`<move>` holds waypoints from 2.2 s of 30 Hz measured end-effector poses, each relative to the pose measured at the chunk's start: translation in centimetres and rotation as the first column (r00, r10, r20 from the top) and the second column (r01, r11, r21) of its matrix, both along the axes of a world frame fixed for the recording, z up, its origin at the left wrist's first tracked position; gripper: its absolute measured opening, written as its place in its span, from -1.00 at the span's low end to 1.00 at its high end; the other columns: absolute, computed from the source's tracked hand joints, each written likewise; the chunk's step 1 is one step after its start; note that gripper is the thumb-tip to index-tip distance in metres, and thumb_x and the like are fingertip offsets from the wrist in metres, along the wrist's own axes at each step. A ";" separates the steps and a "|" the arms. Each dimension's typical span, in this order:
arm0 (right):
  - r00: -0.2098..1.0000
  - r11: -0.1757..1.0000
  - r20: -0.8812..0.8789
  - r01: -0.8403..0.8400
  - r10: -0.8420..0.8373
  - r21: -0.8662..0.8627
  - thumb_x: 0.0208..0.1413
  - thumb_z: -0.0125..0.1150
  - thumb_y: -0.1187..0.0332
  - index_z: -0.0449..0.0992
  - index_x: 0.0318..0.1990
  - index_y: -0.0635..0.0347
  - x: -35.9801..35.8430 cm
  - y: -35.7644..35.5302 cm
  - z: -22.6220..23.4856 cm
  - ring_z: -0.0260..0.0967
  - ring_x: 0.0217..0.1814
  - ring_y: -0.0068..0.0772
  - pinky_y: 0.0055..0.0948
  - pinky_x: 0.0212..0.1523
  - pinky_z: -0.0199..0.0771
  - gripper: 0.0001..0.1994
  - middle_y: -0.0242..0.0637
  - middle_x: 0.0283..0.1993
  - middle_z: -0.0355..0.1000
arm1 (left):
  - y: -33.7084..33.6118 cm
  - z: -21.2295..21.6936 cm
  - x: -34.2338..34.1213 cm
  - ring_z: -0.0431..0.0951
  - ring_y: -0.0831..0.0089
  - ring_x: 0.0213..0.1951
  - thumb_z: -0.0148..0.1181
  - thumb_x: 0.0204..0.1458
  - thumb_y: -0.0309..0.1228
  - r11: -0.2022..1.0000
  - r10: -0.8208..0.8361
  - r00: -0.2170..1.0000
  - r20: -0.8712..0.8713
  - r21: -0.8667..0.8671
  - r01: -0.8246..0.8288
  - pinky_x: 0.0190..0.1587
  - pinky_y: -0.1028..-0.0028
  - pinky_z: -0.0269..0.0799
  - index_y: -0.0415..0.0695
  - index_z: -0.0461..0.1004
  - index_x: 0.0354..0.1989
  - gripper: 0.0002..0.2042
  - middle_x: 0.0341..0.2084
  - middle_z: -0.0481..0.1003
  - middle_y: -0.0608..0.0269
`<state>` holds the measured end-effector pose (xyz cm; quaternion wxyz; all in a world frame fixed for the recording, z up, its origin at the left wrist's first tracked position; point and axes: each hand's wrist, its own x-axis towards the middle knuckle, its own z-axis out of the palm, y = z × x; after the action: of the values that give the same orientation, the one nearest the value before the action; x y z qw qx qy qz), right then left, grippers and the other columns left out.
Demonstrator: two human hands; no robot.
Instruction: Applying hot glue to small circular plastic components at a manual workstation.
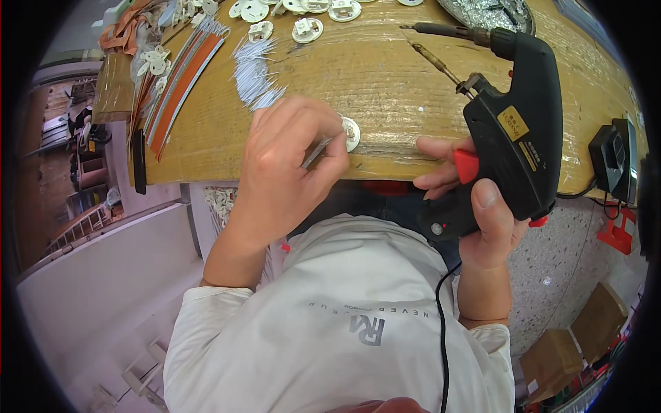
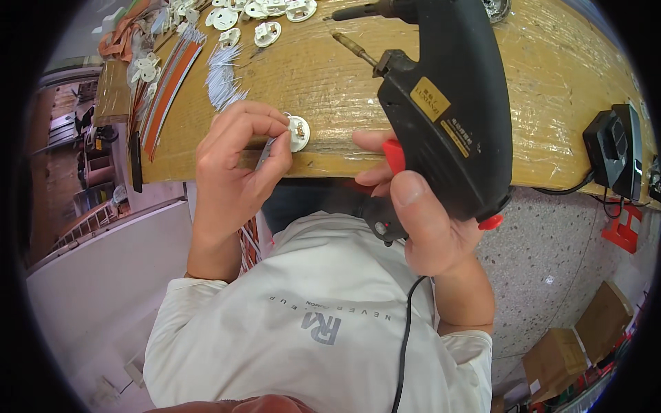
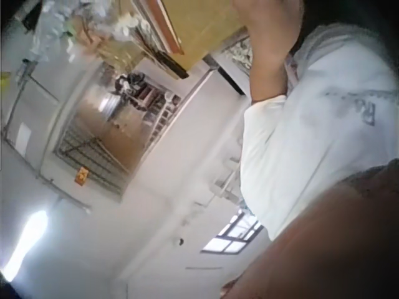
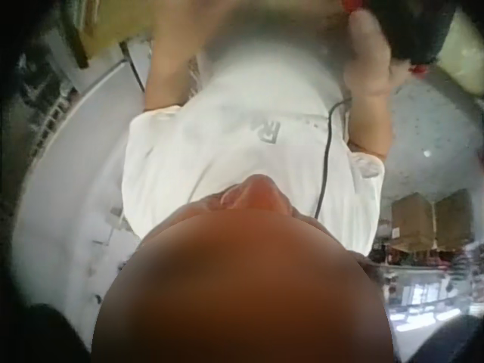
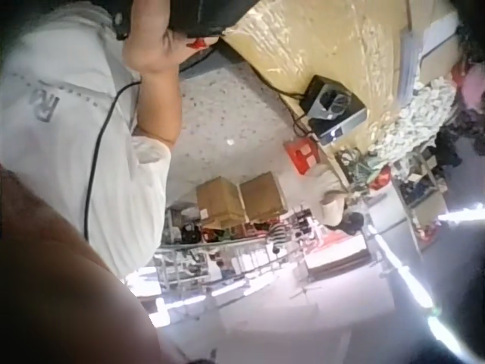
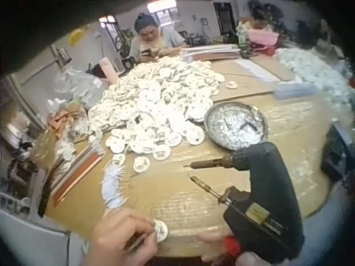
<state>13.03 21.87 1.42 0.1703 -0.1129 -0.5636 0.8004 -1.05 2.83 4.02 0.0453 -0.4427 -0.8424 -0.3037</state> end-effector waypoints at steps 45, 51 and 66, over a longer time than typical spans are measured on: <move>0.956 0.964 0.252 -0.087 0.152 -0.251 0.04 0.22 0.20 0.43 0.02 0.49 4.6 -1.5 -2.8 0.51 -0.52 -0.24 -0.33 -0.48 0.54 -0.49 0.00 -0.17 0.48 | 0.3 -1.0 0.3 0.57 0.32 -0.31 0.36 -0.11 -0.65 0.988 0.090 0.984 0.153 0.109 -0.108 -0.18 0.41 0.38 -0.18 0.59 -0.39 -0.87 -0.36 0.59 0.22; 0.953 0.968 0.269 -0.076 0.141 -0.240 0.06 0.21 0.22 0.44 -0.08 0.43 4.6 -1.9 -2.9 0.52 -0.49 -0.25 -0.33 -0.45 0.56 -0.59 -0.06 -0.22 0.45 | 0.2 -1.0 0.3 0.57 0.30 -0.32 0.36 -0.11 -0.65 0.988 0.086 0.987 0.138 0.118 -0.103 -0.19 0.41 0.41 -0.19 0.59 -0.39 -0.88 -0.36 0.59 0.21; 0.947 0.970 0.276 -0.106 0.165 -0.218 0.07 0.24 0.22 0.45 -0.09 0.38 4.6 -2.0 -3.3 0.52 -0.47 -0.27 -0.34 -0.44 0.57 -0.62 -0.10 -0.23 0.46 | 0.0 -1.1 0.3 0.57 0.32 -0.32 0.35 -0.10 -0.63 0.987 0.085 0.985 0.152 0.124 -0.104 -0.17 0.43 0.40 -0.18 0.59 -0.39 -0.89 -0.35 0.59 0.22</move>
<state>17.61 19.83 -1.83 0.0172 -0.2074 -0.5053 0.8375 -0.75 2.86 2.88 0.0270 -0.3748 -0.8418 -0.3876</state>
